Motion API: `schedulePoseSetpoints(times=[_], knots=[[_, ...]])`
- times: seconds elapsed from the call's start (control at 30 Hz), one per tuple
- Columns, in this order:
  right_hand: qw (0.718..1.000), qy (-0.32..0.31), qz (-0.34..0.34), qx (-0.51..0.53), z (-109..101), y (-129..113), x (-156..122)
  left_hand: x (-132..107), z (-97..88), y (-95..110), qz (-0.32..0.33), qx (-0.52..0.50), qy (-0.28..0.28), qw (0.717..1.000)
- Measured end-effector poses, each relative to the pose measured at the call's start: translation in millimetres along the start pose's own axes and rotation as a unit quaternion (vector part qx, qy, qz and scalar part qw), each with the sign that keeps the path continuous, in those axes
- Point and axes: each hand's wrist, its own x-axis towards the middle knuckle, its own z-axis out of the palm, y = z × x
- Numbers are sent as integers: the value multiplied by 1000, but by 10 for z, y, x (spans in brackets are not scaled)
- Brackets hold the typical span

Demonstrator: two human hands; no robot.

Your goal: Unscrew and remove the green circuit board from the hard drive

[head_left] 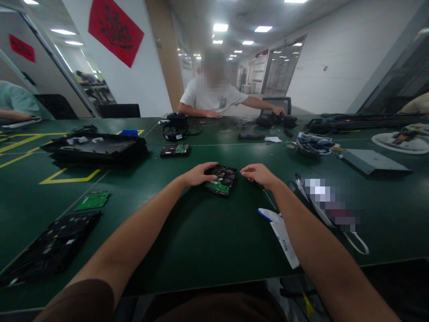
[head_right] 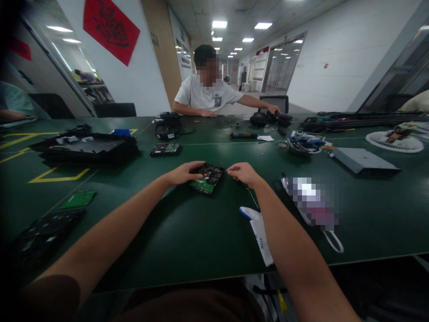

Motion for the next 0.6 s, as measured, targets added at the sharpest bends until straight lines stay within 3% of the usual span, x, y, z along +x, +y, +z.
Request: schedulePoseSetpoints(times=[0.1, 0.17, 0.27, 0.37, 0.5, 0.6], knots=[[992, 57, 18, -107, -18, 17, 29, -46, 135, 261, -115, 72, 126, 983], [983, 96, 25, -153, -16, 29, 51, -135, 326, 496, -123, 158, 196, 960], [971, 120, 8, -209, 41, 24, 79, -311, 645, 796, -54, 231, 194, 952], [964, 114, -16, -238, 150, -8, 118, -435, 839, 909, -21, 260, 166, 951], [961, 116, -21, -251, 240, -41, 191, -465, 862, 848, -35, 272, 163, 948], [961, 132, -9, -243, 176, -10, 209, -460, 822, 785, -49, 287, 174, 941]])
